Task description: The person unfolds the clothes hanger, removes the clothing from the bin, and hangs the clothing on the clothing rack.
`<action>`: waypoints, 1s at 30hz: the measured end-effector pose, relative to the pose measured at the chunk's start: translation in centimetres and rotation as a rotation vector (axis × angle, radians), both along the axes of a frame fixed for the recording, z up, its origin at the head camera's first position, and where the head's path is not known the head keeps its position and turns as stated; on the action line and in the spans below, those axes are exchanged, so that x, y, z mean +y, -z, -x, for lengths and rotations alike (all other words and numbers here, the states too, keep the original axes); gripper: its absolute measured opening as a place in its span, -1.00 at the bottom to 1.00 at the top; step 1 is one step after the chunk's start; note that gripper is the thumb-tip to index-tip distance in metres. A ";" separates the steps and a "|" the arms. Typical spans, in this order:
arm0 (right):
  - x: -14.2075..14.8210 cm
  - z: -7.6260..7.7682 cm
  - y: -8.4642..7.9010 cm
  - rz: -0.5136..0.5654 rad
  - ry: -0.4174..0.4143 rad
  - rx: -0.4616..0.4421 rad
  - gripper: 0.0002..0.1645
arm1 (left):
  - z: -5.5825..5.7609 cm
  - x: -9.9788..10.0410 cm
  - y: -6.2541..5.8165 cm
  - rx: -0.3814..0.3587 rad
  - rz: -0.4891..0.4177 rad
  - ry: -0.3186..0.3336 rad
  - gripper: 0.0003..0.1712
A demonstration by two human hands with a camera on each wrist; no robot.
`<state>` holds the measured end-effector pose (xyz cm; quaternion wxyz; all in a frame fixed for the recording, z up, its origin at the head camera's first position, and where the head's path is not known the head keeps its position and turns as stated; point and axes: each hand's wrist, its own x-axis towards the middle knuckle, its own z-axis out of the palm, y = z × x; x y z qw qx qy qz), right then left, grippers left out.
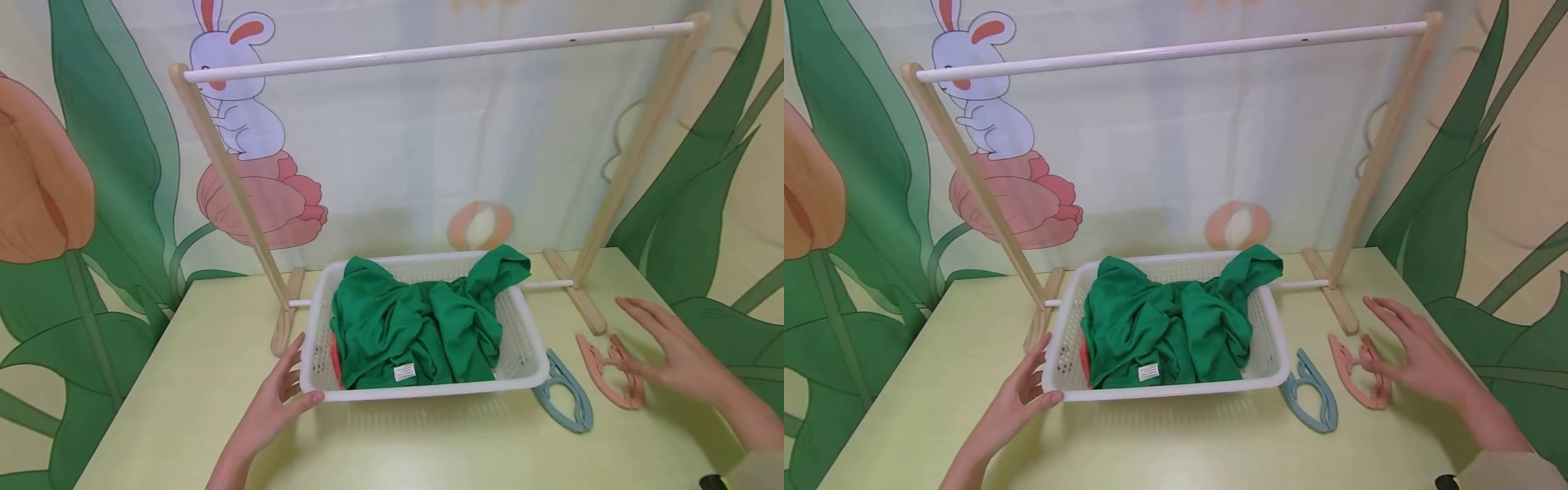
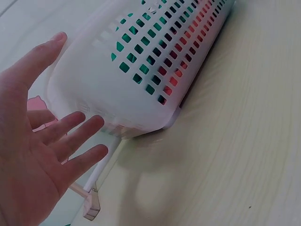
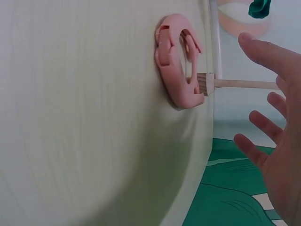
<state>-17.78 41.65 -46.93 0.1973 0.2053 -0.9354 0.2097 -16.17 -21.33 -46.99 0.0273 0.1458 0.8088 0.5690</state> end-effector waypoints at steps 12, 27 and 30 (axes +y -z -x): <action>1.2 0.3 1.4 0.010 0.071 -0.248 0.11 | 0.0 -0.3 -0.4 -0.036 -0.071 0.032 0.05; 1.8 1.1 2.6 0.091 0.068 -0.631 -0.02 | 0.3 -0.2 -0.7 -0.092 -0.095 0.044 0.04; 1.9 1.6 2.7 0.126 0.044 -0.683 -0.03 | 0.2 -0.3 -0.7 -0.094 -0.096 0.039 0.04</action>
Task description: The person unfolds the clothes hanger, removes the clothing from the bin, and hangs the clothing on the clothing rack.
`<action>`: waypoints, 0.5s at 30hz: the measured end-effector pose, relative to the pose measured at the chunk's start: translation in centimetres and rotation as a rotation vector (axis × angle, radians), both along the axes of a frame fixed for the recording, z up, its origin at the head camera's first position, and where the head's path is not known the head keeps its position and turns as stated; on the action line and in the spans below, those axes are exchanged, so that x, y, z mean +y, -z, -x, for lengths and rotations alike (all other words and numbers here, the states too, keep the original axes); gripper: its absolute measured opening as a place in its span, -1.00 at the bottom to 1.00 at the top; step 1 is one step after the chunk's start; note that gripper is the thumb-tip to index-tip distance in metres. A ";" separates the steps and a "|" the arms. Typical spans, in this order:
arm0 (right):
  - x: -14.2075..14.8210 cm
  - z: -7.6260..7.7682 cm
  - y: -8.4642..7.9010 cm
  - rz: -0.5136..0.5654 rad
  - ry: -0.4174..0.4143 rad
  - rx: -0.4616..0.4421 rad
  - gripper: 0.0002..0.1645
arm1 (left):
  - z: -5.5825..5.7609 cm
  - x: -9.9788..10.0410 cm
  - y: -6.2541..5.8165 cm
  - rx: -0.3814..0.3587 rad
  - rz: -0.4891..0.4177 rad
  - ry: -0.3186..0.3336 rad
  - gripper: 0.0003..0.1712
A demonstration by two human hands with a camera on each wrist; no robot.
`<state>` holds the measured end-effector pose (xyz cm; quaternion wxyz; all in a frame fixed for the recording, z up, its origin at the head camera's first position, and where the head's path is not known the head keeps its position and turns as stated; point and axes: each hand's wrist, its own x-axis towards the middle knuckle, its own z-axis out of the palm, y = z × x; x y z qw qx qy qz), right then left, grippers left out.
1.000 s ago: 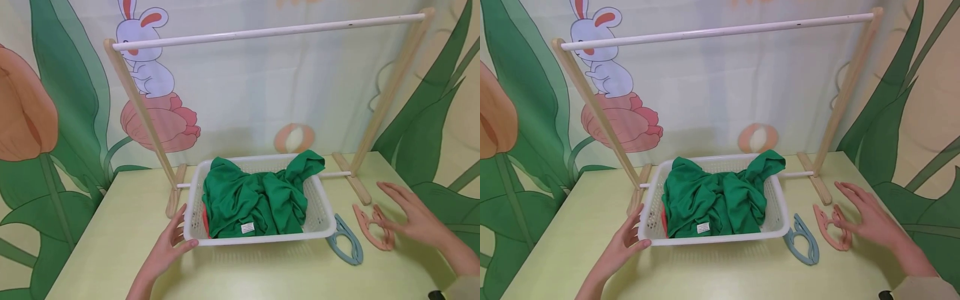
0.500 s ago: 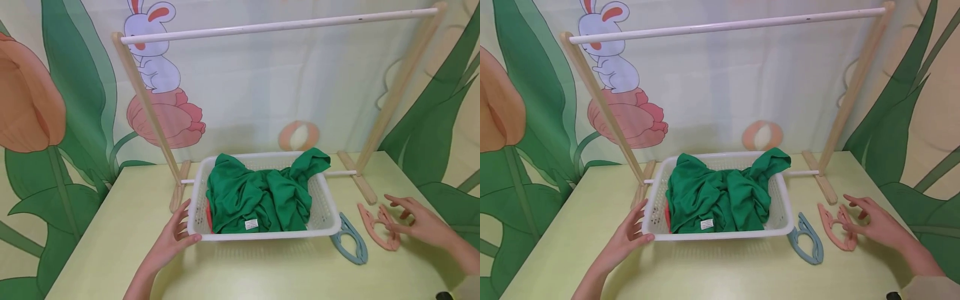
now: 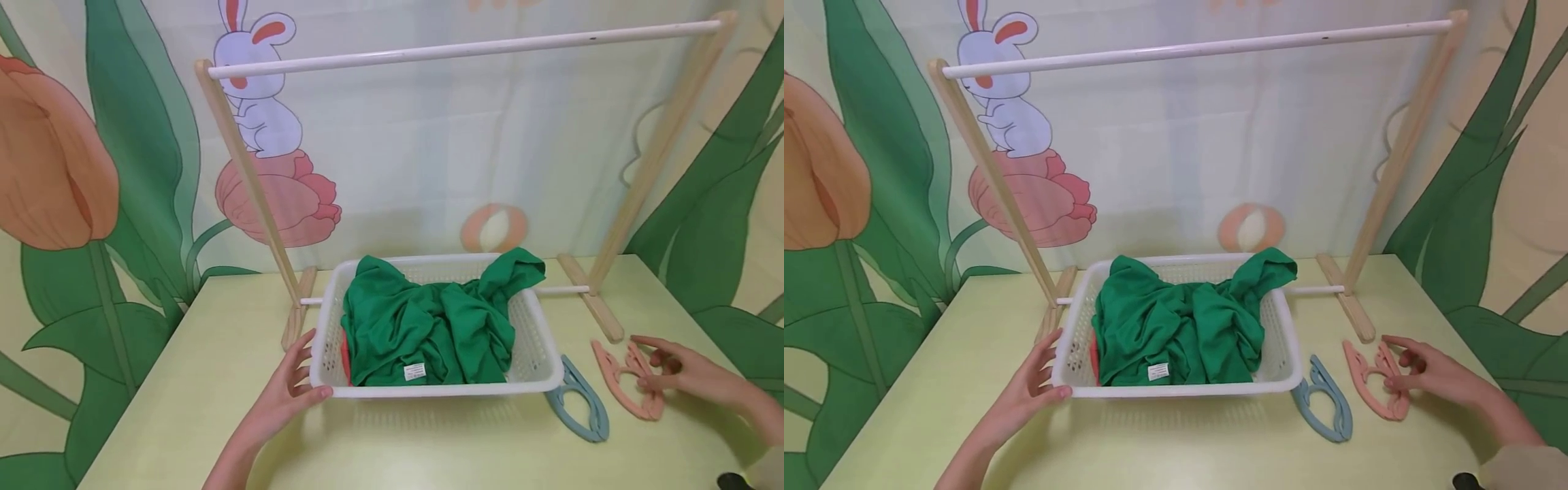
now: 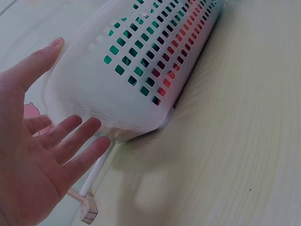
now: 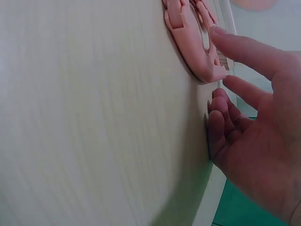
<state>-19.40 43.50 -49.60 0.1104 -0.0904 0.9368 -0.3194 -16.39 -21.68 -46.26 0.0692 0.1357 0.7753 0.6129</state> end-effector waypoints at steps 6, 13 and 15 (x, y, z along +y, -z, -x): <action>-0.2 0.3 -0.1 0.034 -0.022 0.025 -0.11 | -0.2 -0.1 0.0 -0.012 0.018 -0.020 0.04; -0.2 0.1 -0.7 -0.002 -0.012 0.022 -0.15 | 0.0 0.1 -0.1 -0.024 0.042 -0.008 0.04; 0.0 0.2 -1.1 0.026 -0.021 -0.009 -0.14 | 0.0 0.2 -0.1 -0.026 0.044 -0.008 0.04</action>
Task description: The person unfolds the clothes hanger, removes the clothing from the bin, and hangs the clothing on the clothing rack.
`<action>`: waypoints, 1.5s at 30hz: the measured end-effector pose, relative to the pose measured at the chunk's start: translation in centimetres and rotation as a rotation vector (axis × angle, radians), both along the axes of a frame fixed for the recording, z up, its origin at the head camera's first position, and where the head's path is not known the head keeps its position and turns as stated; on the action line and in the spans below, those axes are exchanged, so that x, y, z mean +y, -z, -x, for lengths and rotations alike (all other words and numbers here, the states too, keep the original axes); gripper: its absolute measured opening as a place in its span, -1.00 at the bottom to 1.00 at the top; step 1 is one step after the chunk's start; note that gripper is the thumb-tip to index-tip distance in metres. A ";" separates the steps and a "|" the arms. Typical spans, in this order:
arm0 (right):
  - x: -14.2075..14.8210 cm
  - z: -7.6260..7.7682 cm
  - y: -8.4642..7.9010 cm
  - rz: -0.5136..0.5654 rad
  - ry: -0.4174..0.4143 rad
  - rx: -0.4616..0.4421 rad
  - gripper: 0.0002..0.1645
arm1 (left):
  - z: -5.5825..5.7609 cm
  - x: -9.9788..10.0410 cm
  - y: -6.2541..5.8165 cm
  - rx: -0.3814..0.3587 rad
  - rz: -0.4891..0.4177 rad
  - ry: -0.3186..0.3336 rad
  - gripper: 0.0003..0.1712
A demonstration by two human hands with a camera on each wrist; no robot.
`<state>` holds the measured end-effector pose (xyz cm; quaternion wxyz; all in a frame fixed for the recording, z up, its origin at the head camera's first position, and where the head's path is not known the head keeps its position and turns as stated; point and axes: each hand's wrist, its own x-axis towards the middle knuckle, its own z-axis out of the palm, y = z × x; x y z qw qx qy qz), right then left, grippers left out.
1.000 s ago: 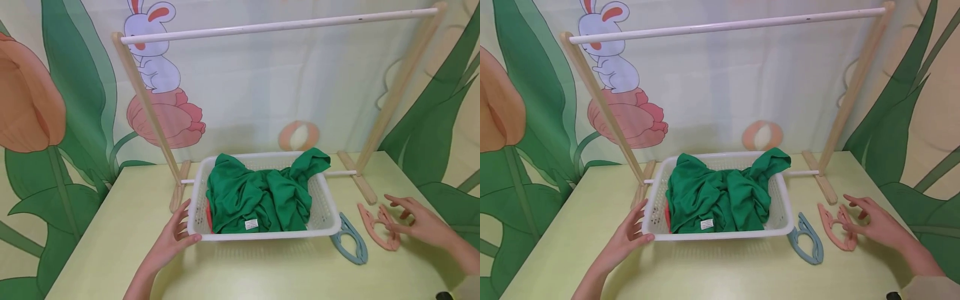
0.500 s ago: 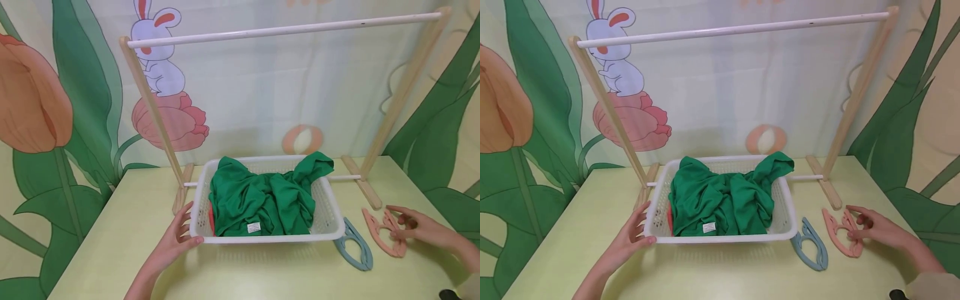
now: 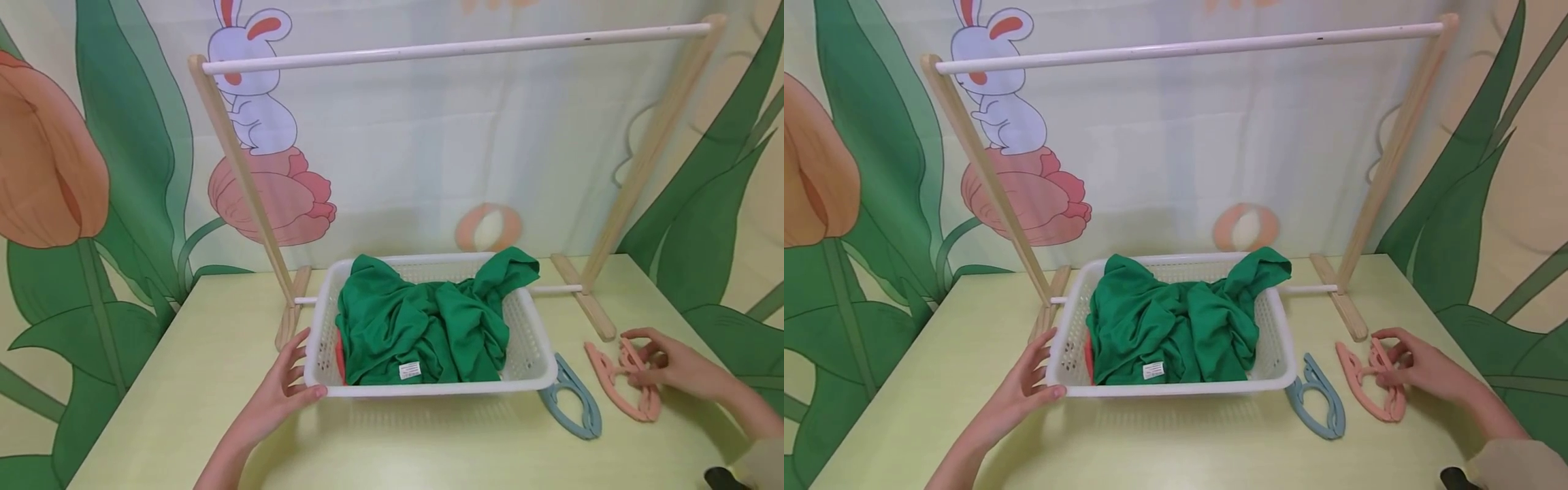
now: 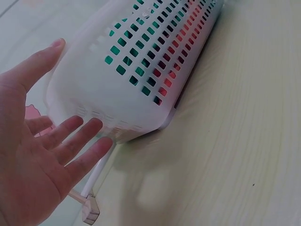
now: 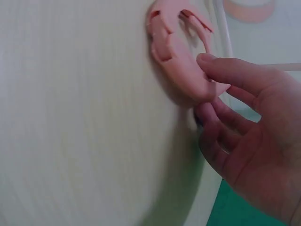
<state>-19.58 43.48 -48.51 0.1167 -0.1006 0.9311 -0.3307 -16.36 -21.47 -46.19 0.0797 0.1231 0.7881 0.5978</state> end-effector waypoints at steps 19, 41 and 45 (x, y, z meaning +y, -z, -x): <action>-1.0 2.4 -6.8 0.113 -0.085 0.110 -0.23 | 0.0 0.0 -0.2 -0.007 -0.004 -0.010 0.04; -10.7 2.8 -14.1 0.192 0.155 0.429 -0.22 | 0.0 0.1 -0.2 0.002 -0.008 0.011 0.02; -12.8 2.5 -14.8 0.243 0.140 0.447 -0.21 | -0.1 0.0 -0.2 0.006 -0.012 0.017 0.02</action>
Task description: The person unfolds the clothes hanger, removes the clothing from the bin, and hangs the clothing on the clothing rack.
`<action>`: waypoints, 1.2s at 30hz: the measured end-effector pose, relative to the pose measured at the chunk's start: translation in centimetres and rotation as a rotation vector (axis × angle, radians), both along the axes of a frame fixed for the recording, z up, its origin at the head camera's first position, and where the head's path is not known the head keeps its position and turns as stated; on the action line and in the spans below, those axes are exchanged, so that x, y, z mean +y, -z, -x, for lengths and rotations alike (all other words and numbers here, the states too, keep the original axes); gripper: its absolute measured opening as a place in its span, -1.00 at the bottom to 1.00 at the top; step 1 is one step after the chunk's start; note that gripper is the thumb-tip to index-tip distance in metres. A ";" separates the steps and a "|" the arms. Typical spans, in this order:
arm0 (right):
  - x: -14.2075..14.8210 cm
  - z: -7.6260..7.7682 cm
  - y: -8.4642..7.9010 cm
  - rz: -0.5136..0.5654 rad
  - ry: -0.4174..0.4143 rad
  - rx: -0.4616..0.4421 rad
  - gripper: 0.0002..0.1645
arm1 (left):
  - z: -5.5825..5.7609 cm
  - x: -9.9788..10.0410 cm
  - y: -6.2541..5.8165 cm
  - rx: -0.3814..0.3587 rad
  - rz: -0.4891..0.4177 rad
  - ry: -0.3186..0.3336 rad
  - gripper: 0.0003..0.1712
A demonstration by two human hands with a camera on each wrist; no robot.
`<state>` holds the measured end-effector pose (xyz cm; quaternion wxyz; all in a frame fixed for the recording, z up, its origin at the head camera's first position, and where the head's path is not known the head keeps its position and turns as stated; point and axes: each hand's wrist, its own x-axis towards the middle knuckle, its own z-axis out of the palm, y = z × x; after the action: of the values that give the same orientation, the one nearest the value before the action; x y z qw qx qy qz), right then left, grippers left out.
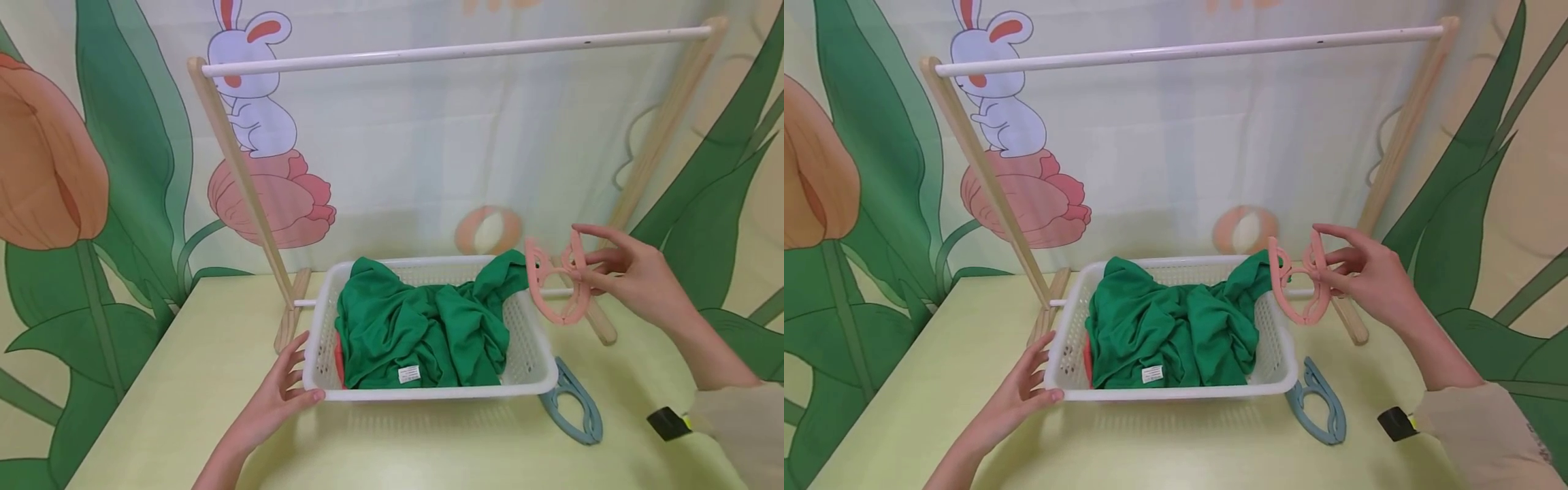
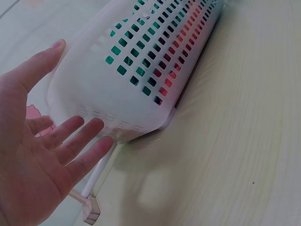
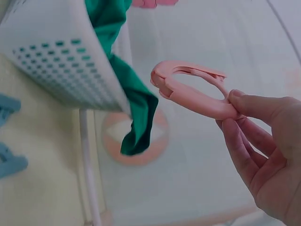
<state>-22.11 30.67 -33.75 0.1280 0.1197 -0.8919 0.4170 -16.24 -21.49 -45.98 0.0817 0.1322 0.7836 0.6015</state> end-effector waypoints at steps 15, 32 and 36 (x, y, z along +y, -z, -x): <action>-6.2 -1.4 -1.6 0.185 -0.086 0.023 -0.26 | -0.1 0.0 -0.1 -0.001 0.015 -0.006 0.02; -11.0 -2.4 -1.6 0.605 -0.173 0.156 -0.30 | -0.4 0.0 0.0 0.019 0.002 -0.007 0.01; -12.0 -2.9 -1.3 0.638 -0.166 0.154 -0.31 | -0.3 0.1 -0.3 0.009 0.014 0.013 0.02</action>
<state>-19.21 18.66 -32.40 0.1917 0.1772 -0.6914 0.6736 -15.91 -21.40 -45.66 0.0830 0.1392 0.7874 0.5948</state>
